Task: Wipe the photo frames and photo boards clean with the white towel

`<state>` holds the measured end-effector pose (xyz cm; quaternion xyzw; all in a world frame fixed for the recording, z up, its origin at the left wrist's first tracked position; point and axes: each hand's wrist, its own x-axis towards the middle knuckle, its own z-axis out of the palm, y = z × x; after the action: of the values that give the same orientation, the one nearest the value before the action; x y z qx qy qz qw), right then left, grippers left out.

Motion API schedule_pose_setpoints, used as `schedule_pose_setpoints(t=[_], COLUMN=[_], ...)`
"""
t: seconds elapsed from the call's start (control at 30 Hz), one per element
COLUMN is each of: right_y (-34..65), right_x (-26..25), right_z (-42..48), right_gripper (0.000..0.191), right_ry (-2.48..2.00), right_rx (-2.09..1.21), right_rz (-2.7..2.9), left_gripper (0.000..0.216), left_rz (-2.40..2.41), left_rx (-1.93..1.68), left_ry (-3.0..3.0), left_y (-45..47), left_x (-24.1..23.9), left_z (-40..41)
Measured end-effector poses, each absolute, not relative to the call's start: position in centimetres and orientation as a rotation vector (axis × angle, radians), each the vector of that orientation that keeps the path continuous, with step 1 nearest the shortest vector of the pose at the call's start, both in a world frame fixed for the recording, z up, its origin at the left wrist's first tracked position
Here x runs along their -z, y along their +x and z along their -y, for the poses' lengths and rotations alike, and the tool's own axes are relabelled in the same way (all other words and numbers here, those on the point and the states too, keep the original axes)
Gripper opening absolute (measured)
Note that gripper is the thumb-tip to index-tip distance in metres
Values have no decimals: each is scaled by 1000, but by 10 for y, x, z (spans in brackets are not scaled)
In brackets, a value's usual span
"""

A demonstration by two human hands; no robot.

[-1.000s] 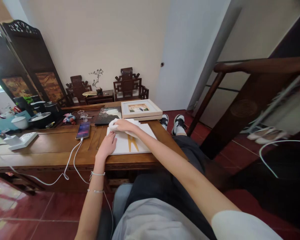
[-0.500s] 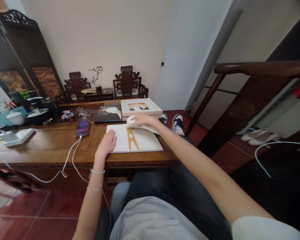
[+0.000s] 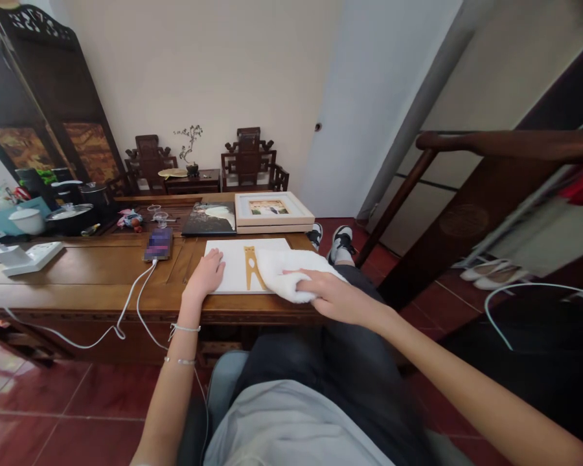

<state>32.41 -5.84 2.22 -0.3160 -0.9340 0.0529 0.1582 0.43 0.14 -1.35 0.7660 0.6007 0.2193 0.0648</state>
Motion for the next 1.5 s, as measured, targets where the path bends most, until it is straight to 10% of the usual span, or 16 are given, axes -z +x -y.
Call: schedule_pose_setpoints(t=[0.33,1.5], right_y=[287,310], right_x=[-12,-64], right_z=[-60,-14], right_gripper=[56,38], right_ry=[-1029,-1015], right_rx=[-85,-338], right_rz=[2592,2790], left_gripper=[45,45], left_rz=[-1787,-1815], left_rx=[-626,-622], left_ry=[2302,2248], left_y=[2,5], left_x=[11,9], left_z=[-1,3])
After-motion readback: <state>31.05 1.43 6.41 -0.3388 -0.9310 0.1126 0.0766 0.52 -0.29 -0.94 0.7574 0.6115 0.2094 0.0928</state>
